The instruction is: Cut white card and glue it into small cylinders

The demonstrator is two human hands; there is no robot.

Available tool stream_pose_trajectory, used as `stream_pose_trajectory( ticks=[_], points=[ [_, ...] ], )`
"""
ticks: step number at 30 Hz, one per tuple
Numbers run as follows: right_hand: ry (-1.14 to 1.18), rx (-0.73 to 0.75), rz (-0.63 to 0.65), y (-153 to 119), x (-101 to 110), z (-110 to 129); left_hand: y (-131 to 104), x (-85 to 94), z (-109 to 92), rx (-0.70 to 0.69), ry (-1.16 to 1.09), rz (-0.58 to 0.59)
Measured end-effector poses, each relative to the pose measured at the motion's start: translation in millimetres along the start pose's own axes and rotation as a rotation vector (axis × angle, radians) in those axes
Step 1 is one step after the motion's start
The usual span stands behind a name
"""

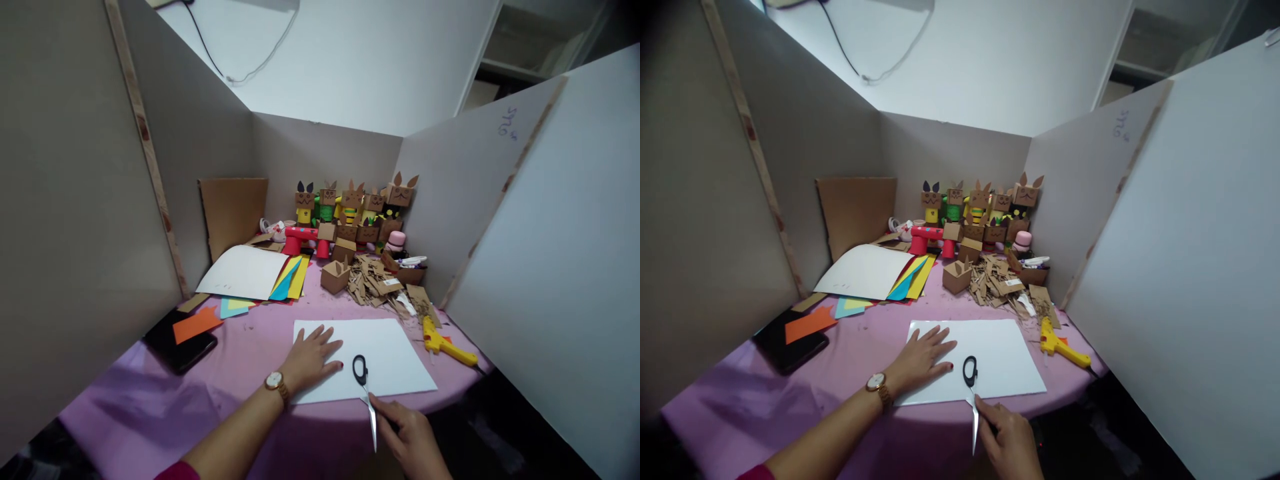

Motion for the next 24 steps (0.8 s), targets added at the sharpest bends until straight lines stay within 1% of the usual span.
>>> stream_pose_trajectory(
  ticks=[4,6,13,18,21,24],
  points=[
    [0.017,0.03,0.056,-3.5,8.1,-0.9,-1.7,2.8,-1.3,-0.008,-0.001,0.002],
    [0.019,0.029,0.063,-4.7,10.3,-1.5,-2.6,4.1,-2.0,-0.016,-0.003,0.004],
    [0.051,0.02,0.021,2.7,2.9,7.2,-1.8,5.1,-2.5,-0.023,-0.006,0.011],
    [0.051,0.029,0.08,-1.0,6.4,6.6,-2.6,5.0,-3.1,-0.022,-0.007,0.011],
    [0.052,0.046,0.044,-4.7,6.0,2.8,-2.8,4.1,-3.0,-0.017,-0.013,0.01],
    [0.056,0.048,0.024,-2.9,-1.5,4.1,-2.6,3.3,-2.7,-0.015,-0.018,0.009]
  ],
)
Point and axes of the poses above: each hand's wrist, its own y-axis towards the middle knuckle, its own x-axis out of the back of the hand, z = x × y, the point moved 2 cm from there along y, towards the middle knuckle, and after that the axes turned 3 degrees about z, right-handed, at the moved point
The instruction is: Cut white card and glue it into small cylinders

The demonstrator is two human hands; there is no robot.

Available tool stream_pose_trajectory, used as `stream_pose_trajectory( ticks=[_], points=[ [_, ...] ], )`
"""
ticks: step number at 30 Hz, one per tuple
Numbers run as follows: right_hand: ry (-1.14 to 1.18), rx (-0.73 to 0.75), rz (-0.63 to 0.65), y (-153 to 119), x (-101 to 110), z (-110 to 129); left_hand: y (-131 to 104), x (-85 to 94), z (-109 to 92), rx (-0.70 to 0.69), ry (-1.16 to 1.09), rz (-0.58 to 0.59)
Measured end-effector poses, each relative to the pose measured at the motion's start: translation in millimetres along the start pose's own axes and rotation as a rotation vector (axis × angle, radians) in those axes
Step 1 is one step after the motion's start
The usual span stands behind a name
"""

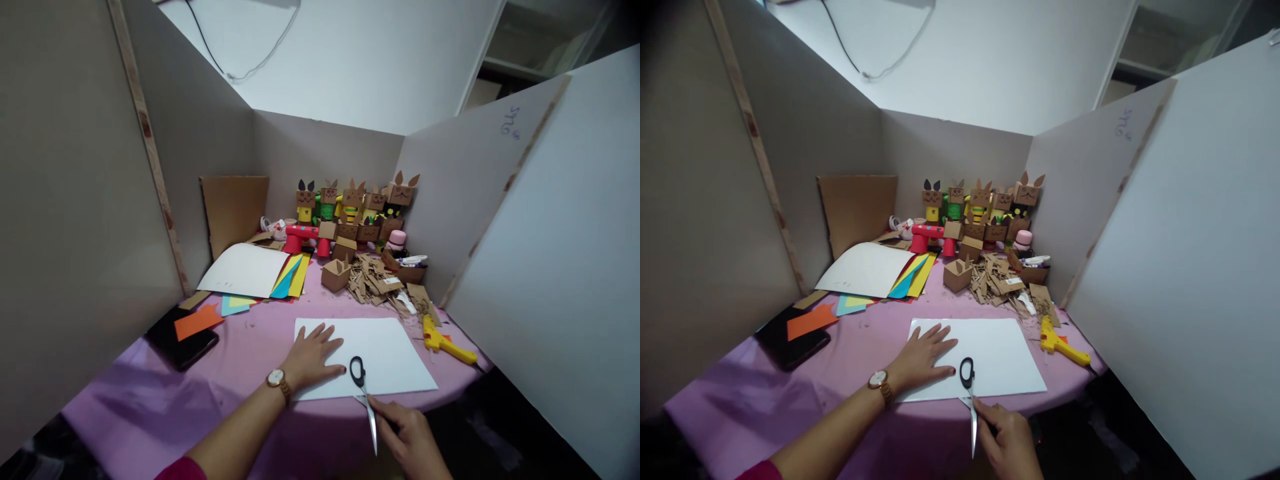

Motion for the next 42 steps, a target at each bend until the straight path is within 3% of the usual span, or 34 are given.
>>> stream_pose_trajectory(
  ticks=[5,14,19,25,33,42],
  points=[
    [-0.013,-0.007,-0.003,5.1,-11.3,3.8,0.1,0.1,0.3,-0.006,0.006,-0.008],
    [-0.029,-0.001,0.034,-1.2,-9.9,-2.6,0.5,-2.1,1.6,-0.012,0.011,-0.015],
    [-0.024,-0.019,-0.063,5.5,-20.1,5.1,0.8,-2.9,1.7,-0.01,0.016,-0.02],
    [-0.02,0.042,0.006,-4.1,-11.4,-0.3,1.1,-2.0,1.9,-0.014,0.02,-0.021],
    [-0.04,0.009,-0.128,4.9,-26.2,11.2,-0.4,-4.3,1.2,-0.003,0.028,-0.044],
    [-0.016,0.058,-0.015,-2.9,-14.6,8.2,0.3,-5.2,1.3,-0.001,0.038,-0.052]
  ],
)
Point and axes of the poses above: each hand's wrist, its own y-axis towards the middle knuckle, its own x-axis out of the back of the hand, z = x × y, the point moved 2 cm from there along y, towards the middle knuckle, and after that the axes turned 3 degrees about z, right-handed, at the moved point
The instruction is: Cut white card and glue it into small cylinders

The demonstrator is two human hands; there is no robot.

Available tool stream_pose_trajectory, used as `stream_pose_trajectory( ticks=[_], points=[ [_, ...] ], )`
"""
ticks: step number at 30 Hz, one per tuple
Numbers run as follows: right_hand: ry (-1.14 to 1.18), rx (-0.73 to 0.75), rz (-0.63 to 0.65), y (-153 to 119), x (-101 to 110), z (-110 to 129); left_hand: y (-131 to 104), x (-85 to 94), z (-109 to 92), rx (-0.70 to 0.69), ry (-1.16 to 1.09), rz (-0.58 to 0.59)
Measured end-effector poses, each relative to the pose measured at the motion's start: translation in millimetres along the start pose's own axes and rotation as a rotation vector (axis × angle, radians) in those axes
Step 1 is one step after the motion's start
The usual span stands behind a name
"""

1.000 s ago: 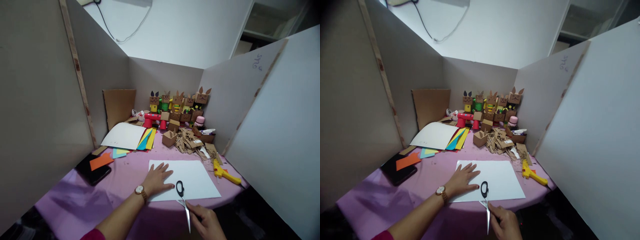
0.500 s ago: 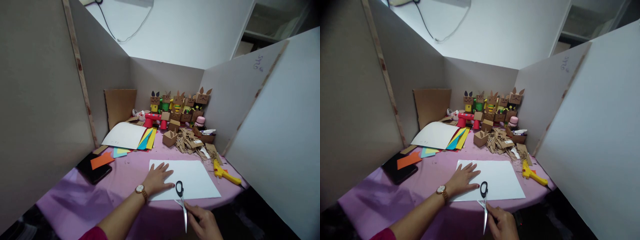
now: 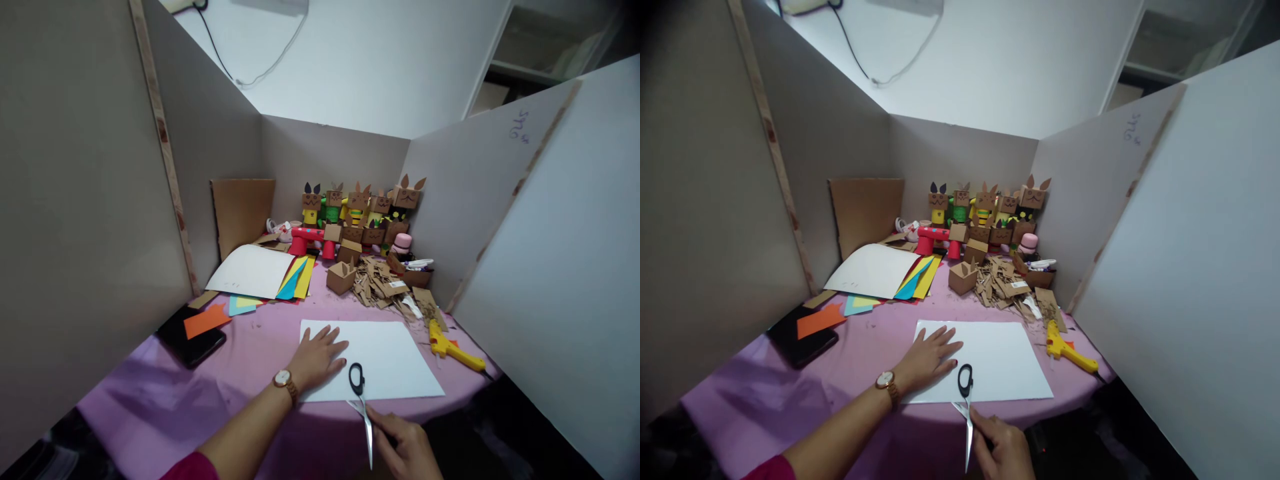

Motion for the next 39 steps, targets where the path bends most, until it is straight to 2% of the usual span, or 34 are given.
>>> stream_pose_trajectory(
  ticks=[6,13,22,28,35,39],
  points=[
    [-0.023,-0.037,-0.075,9.0,-16.5,5.5,-0.1,-1.5,-0.1,0.012,0.001,-0.016],
    [-0.075,-0.002,0.1,-1.4,-9.5,-4.2,-0.9,-0.1,-1.5,0.013,0.004,-0.023],
    [-0.02,-0.027,-0.105,9.3,-26.7,6.0,-0.7,-1.3,-0.9,0.018,-0.004,-0.015],
    [0.004,-0.027,-0.094,0.9,-23.9,-0.6,-0.8,-1.8,-0.4,0.02,-0.005,-0.013],
    [-0.007,-0.043,-0.096,10.3,-28.5,10.9,-0.6,-1.6,-1.1,0.017,-0.001,-0.017],
    [-0.009,-0.016,-0.063,3.8,-26.0,8.5,-0.9,-0.5,-1.5,0.014,0.001,-0.01]
  ],
)
Point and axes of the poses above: each hand's wrist, its own y-axis towards the middle knuckle, its own x-axis out of the back of the hand, z = x × y, the point moved 2 cm from there along y, towards the middle knuckle, and after that the axes turned 3 degrees about z, right-handed, at the moved point
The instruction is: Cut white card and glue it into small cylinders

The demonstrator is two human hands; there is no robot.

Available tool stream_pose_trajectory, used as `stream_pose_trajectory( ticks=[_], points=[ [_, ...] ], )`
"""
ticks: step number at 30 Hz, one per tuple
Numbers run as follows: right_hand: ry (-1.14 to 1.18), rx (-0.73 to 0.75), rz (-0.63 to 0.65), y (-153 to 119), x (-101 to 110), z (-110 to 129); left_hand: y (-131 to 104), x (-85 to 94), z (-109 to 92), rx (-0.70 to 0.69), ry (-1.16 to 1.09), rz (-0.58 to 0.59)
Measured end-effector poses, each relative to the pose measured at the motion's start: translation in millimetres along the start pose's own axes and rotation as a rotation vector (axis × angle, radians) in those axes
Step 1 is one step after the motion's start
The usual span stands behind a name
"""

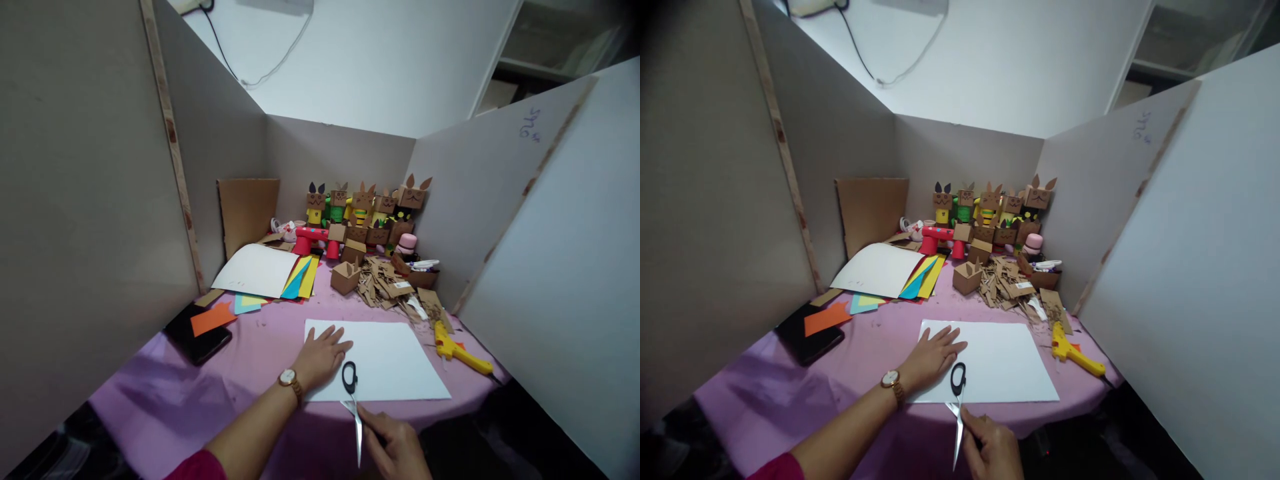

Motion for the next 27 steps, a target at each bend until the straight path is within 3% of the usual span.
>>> stream_pose_trajectory(
  ticks=[16,23,27],
  points=[
    [0.005,0.02,0.026,-2.1,0.5,4.3,0.6,0.6,-0.4,0.006,-0.016,0.021],
    [-0.021,0.019,0.083,-1.9,7.0,3.9,-7.4,9.9,12.9,-0.056,-0.027,0.08],
    [0.002,0.003,0.016,-0.4,3.7,6.9,-13.8,11.6,18.6,-0.039,-0.026,0.079]
  ],
)
Point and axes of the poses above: each hand's wrist, its own y-axis towards the middle knuckle, its own x-axis out of the back of the hand, z = x × y, the point moved 2 cm from there along y, towards the middle knuckle, and after that the axes turned 3 degrees about z, right-handed, at the moved point
